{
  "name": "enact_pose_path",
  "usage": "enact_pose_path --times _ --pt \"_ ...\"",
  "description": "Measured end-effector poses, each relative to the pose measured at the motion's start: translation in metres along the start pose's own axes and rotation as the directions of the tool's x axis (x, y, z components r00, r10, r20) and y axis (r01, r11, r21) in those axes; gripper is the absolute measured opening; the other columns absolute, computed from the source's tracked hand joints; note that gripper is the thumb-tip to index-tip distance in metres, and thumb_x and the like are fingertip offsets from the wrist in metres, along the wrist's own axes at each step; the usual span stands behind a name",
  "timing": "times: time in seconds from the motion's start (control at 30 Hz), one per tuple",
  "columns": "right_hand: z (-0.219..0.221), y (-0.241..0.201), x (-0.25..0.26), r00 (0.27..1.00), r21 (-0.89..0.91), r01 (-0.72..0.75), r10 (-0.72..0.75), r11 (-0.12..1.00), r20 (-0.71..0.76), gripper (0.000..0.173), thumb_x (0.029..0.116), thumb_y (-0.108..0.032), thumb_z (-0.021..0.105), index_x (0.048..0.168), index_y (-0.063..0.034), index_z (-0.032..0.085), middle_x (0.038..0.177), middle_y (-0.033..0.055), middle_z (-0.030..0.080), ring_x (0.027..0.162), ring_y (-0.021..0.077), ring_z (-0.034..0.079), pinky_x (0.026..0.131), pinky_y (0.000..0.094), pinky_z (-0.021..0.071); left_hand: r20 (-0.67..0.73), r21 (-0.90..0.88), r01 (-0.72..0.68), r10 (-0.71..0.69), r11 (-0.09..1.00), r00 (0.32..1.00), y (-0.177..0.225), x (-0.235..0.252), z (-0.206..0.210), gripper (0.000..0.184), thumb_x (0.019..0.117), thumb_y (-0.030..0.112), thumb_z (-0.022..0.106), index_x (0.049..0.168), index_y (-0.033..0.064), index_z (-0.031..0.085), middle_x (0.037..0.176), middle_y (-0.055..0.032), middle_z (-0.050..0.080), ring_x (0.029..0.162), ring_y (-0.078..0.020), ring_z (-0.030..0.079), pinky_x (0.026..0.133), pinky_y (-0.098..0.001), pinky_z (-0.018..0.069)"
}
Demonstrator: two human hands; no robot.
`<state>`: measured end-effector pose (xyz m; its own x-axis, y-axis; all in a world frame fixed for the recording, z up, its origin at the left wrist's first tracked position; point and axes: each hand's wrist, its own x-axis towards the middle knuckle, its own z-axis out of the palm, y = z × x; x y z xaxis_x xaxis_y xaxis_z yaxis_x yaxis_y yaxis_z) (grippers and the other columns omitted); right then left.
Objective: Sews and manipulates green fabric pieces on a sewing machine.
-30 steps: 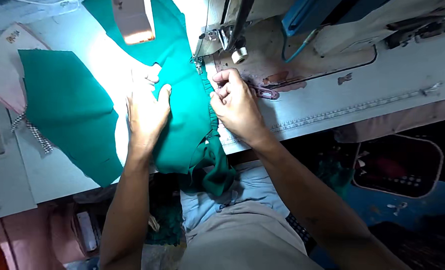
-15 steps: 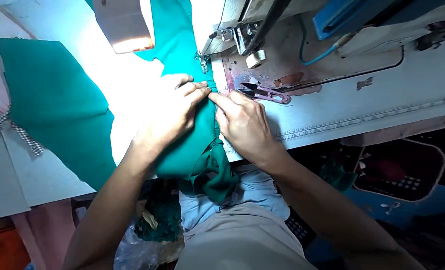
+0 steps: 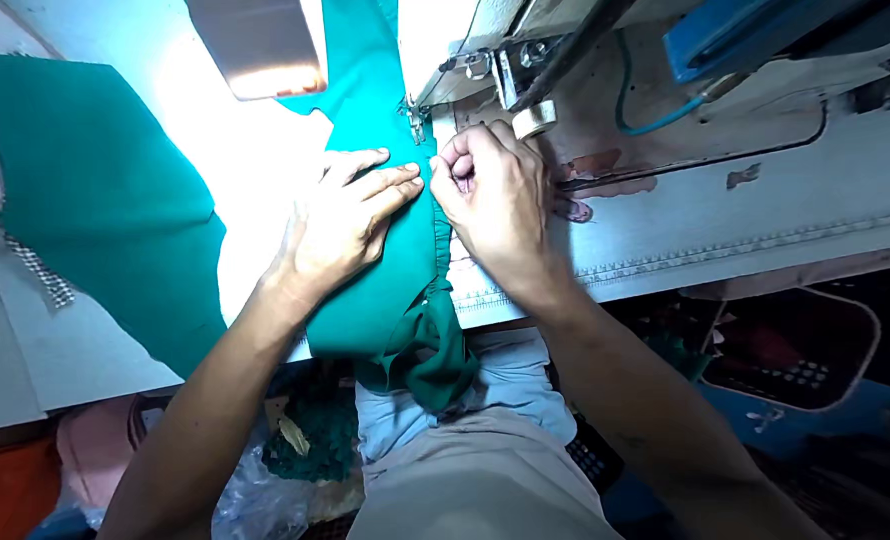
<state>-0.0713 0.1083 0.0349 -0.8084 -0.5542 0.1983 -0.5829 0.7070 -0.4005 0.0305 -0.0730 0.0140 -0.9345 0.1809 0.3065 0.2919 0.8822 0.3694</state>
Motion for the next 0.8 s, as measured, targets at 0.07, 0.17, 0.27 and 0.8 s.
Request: enact_pose_path --times 0.07,0.17,0.27,0.8 --pt "-0.008 0.000 -0.017 0.991 0.001 0.133 -0.133 0.991 -0.003 0.024 0.1013 -0.026 0.059 0.113 -0.0117 0.075 0.121 0.0080 0.068 0.114 0.0297 0.059 0.093 0.0444 0.0465 0.014 0.011 -0.023 0.023 1.000 1.000 -0.002 0.001 -0.001 0.040 0.1015 0.011 0.046 0.132 0.0195 0.071 0.139 0.0005 0.066 0.137 -0.0271 0.054 0.113 -0.0469 0.0373" --pt "-0.016 0.005 -0.043 0.943 -0.018 0.328 -0.326 0.944 0.071 0.022 0.1013 -0.017 0.058 0.113 -0.0104 0.076 0.134 0.0042 0.068 0.119 0.0298 0.059 0.089 0.0473 0.0441 0.045 0.007 -0.052 0.052 0.999 0.998 -0.004 0.002 -0.003 0.040 0.1018 0.011 0.046 0.133 0.0182 0.069 0.141 -0.0008 0.065 0.137 -0.0279 0.053 0.113 -0.0471 0.0371" --pt "-0.018 0.009 -0.041 0.929 -0.026 0.362 -0.358 0.932 0.093 0.022 0.1011 -0.018 0.058 0.112 -0.0117 0.077 0.133 0.0022 0.069 0.117 0.0290 0.060 0.089 0.0470 0.0424 0.042 0.022 -0.063 0.062 0.998 0.997 -0.006 0.002 -0.004 0.040 0.1017 0.012 0.046 0.133 0.0189 0.069 0.140 0.0002 0.066 0.136 -0.0274 0.054 0.113 -0.0472 0.0374" --pt "-0.014 0.008 -0.025 0.926 -0.046 0.365 -0.358 0.930 0.123 0.022 0.0997 -0.017 0.058 0.112 -0.0109 0.076 0.137 0.0020 0.066 0.119 0.0297 0.057 0.088 0.0482 0.0412 0.086 0.012 -0.079 0.077 0.997 0.993 -0.027 0.014 -0.008 0.042 0.1022 0.014 0.044 0.137 0.0226 0.067 0.142 0.0033 0.064 0.138 -0.0267 0.051 0.112 -0.0502 0.0355"
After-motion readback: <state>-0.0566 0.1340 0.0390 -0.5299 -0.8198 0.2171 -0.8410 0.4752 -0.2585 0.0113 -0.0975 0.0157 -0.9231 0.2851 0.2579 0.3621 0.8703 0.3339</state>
